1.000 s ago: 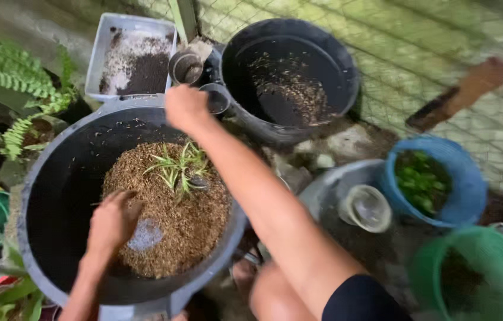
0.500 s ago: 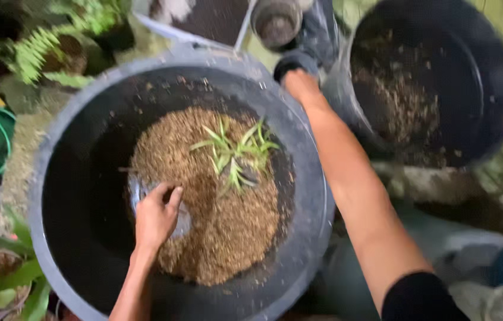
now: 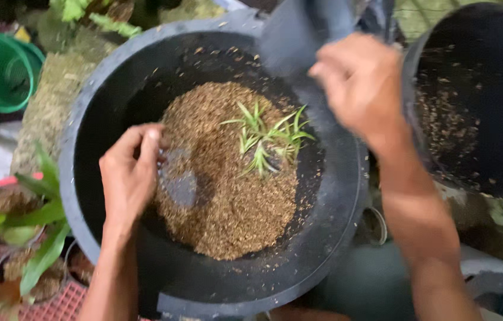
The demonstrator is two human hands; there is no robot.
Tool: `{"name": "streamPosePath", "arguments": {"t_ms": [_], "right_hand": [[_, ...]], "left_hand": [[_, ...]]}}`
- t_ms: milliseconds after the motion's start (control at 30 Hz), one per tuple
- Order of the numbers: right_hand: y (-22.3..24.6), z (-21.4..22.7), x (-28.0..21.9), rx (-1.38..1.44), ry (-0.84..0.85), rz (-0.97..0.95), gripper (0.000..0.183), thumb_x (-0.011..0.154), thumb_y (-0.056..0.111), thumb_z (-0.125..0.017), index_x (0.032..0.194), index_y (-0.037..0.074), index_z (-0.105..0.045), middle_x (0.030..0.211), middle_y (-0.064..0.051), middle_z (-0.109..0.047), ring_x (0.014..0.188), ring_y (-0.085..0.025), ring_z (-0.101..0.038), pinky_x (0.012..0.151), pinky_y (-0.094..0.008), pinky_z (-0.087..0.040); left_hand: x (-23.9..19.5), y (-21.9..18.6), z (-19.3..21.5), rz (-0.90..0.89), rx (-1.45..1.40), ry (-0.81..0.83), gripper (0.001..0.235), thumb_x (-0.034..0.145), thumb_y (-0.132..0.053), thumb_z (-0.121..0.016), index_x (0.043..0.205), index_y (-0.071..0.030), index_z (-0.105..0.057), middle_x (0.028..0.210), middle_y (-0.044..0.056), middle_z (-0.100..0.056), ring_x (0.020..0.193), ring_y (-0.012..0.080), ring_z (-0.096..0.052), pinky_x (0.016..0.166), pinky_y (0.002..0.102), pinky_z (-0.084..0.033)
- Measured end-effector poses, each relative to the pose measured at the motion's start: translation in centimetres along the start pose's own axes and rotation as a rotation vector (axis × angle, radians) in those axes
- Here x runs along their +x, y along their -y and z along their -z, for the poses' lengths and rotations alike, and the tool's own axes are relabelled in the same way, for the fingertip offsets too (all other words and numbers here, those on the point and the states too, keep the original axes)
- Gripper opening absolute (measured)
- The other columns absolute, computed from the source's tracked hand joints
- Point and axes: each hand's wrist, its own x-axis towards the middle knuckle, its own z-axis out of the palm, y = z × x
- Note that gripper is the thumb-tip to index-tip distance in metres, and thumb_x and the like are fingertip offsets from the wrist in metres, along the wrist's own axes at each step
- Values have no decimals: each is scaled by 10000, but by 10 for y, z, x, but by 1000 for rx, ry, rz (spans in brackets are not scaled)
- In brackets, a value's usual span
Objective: The person is potting small plants into individual plastic cups. They scoop soil from a large black basin, place it into a cup, insert a plant, and add more soil to secure it. The finished potted plants are placed into a red crate.
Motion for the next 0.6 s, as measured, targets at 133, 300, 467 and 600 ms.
{"name": "streamPosePath", "arguments": {"t_ms": [133, 300, 467, 600], "right_hand": [[97, -77, -8, 47, 112, 301, 85, 847, 111, -728, 917, 151, -752, 874, -38, -694, 834, -225, -669, 739, -386, -565], [138, -155, -25, 198, 162, 508, 168, 908, 113, -696, 1064, 54, -717, 1056, -102, -733, 877, -178, -656, 659, -307, -531], [95, -245, -6, 251, 79, 53, 196, 993, 159, -575, 1021, 19, -709, 892, -127, -665, 788, -274, -638, 708, -441, -524], [60, -314, 7, 159, 225, -480, 306, 1006, 252, -573, 1196, 24, -649, 1171, -193, -617, 1017, -341, -618, 880, -520, -498]], "left_hand": [[7, 7, 21, 239, -119, 26, 292, 1063, -315, -547, 1120, -83, -714, 893, 49, -735, 724, 114, -703, 611, 324, -576], [0, 30, 36, -132, 468, -105, 261, 970, -197, -727, 1153, -13, -760, 819, 219, -718, 723, 328, -710, 677, 435, -558], [-15, 53, 59, -189, 408, -349, 172, 1049, -117, -712, 1134, 30, -739, 867, 196, -721, 725, 264, -709, 696, 381, -554], [-10, 51, 73, -91, 288, -445, 131, 1039, -73, -683, 1067, 52, -708, 810, 138, -701, 690, 138, -631, 664, 310, -517]]}}
